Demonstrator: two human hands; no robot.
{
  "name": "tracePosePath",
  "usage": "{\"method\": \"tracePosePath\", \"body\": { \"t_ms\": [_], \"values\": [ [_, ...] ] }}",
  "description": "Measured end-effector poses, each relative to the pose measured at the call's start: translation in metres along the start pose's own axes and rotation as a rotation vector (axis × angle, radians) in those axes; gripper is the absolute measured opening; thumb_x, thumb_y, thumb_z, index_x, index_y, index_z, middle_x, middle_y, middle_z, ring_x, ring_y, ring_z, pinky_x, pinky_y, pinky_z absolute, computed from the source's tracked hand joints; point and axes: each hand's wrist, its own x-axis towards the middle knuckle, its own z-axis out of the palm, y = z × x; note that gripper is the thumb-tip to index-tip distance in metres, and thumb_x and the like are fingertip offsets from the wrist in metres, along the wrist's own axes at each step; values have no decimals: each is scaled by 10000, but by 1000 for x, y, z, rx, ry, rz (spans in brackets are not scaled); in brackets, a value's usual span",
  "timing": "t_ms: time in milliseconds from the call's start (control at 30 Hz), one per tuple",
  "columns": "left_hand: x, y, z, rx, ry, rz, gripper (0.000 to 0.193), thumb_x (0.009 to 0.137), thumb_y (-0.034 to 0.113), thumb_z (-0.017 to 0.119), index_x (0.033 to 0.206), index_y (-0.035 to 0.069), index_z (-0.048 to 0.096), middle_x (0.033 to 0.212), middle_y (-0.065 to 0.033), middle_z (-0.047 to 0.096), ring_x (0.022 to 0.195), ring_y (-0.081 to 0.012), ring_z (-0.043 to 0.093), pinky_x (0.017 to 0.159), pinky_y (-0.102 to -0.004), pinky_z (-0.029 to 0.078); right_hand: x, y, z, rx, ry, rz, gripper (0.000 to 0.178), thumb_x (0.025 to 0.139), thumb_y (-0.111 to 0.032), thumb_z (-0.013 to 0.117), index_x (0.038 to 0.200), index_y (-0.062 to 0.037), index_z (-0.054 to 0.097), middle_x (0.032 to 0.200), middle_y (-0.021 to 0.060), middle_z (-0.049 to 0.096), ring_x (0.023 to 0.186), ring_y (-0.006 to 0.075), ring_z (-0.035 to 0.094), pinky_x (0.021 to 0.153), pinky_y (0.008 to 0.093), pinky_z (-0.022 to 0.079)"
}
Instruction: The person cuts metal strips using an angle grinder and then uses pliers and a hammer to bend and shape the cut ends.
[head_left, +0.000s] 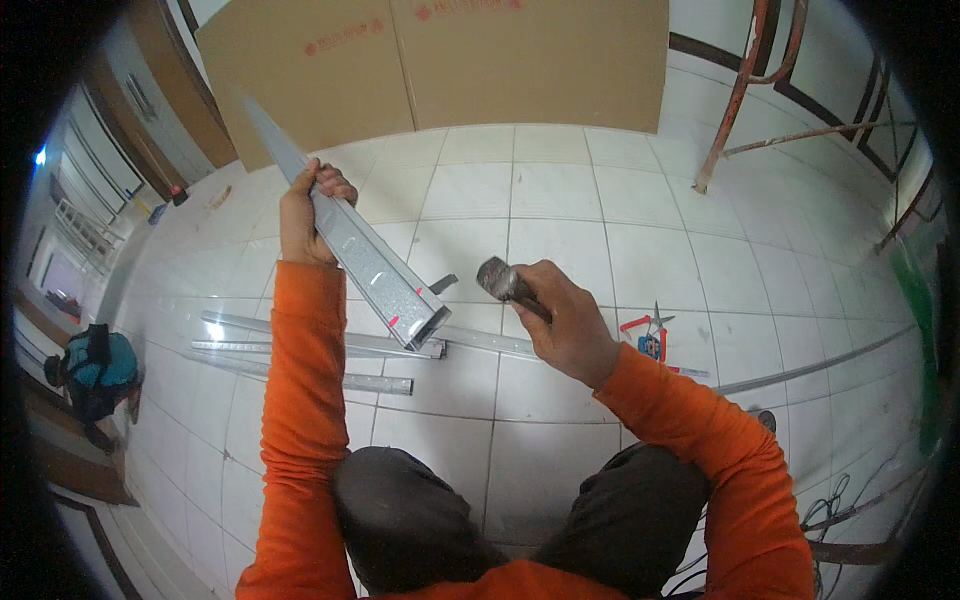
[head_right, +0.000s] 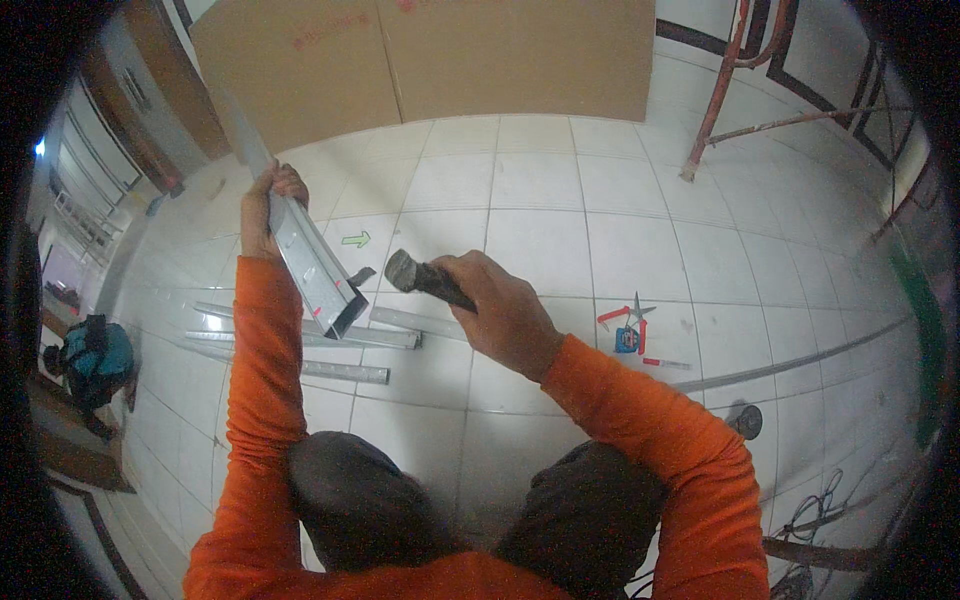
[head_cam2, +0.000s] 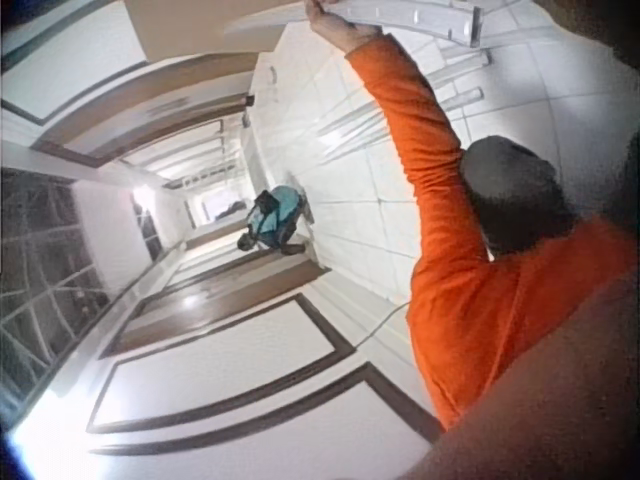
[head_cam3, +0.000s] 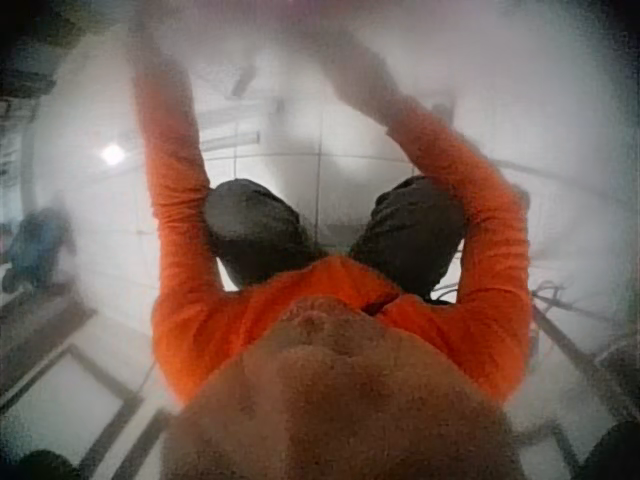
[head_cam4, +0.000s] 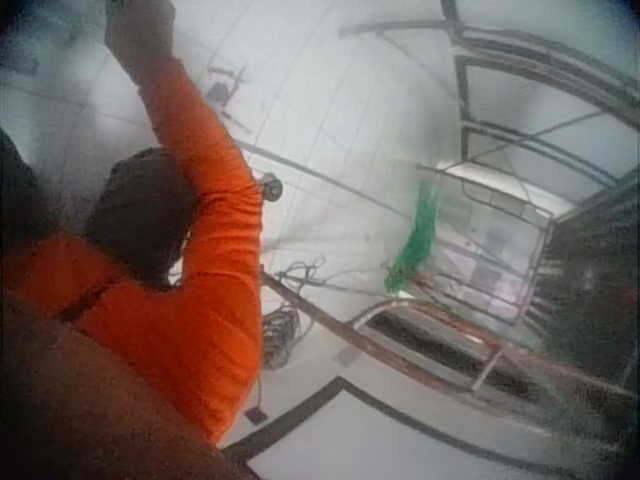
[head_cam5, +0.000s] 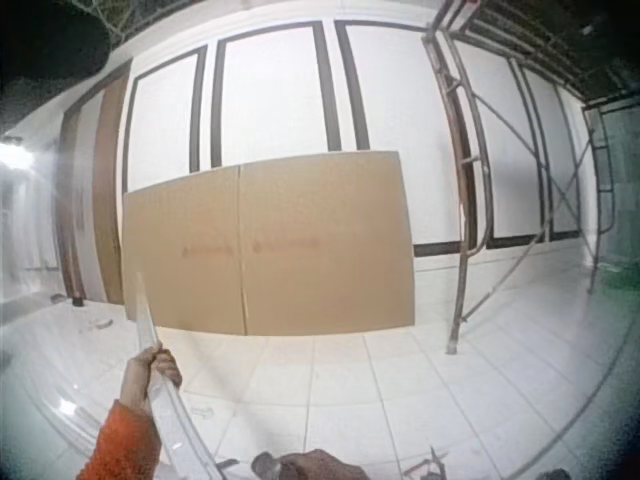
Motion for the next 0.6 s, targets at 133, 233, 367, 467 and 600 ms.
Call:
{"method": "tracePosePath", "body": {
  "t_ms": [133,233,367,467,600],
  "values": [
    [2,-5,-6,-139,100,-60,130,972,90,515,877,47,438,722,-27,456,601,-112,440,580,-264,453,10,-10,-2,40,74,-219,459,791,-4,681,1209,-70,504,1012,145,582,889,313,645,729,374,547],
    [2,-6,-16,-255,120,-177,134,975,76,507,882,59,412,728,-29,442,603,-123,444,583,-268,459,25,-22,-1,-70,53,-309,465,790,-16,685,1211,-74,498,1023,138,592,883,309,654,702,366,550],
    [-3,-16,-10,-325,148,-228,133,973,71,510,884,52,413,725,-34,440,601,-126,440,583,-270,459,15,-27,4,28,75,-107,437,812,-3,660,1211,-79,498,1023,146,592,855,333,654,703,406,552],
    [-5,-17,-7,-315,168,-202,132,971,64,507,877,47,414,730,-39,442,602,-134,441,586,-278,463,18,-23,2,173,75,-81,402,844,-4,643,1208,-84,492,978,152,568,819,309,651,689,399,553],
    [-4,-19,-11,-262,149,-161,111,968,56,494,895,42,411,743,-42,447,610,-142,456,589,-290,468,21,-33,1,-7,9,-88,366,860,8,625,1199,-33,492,992,141,571,818,308,655,693,389,557]
  ]
}}
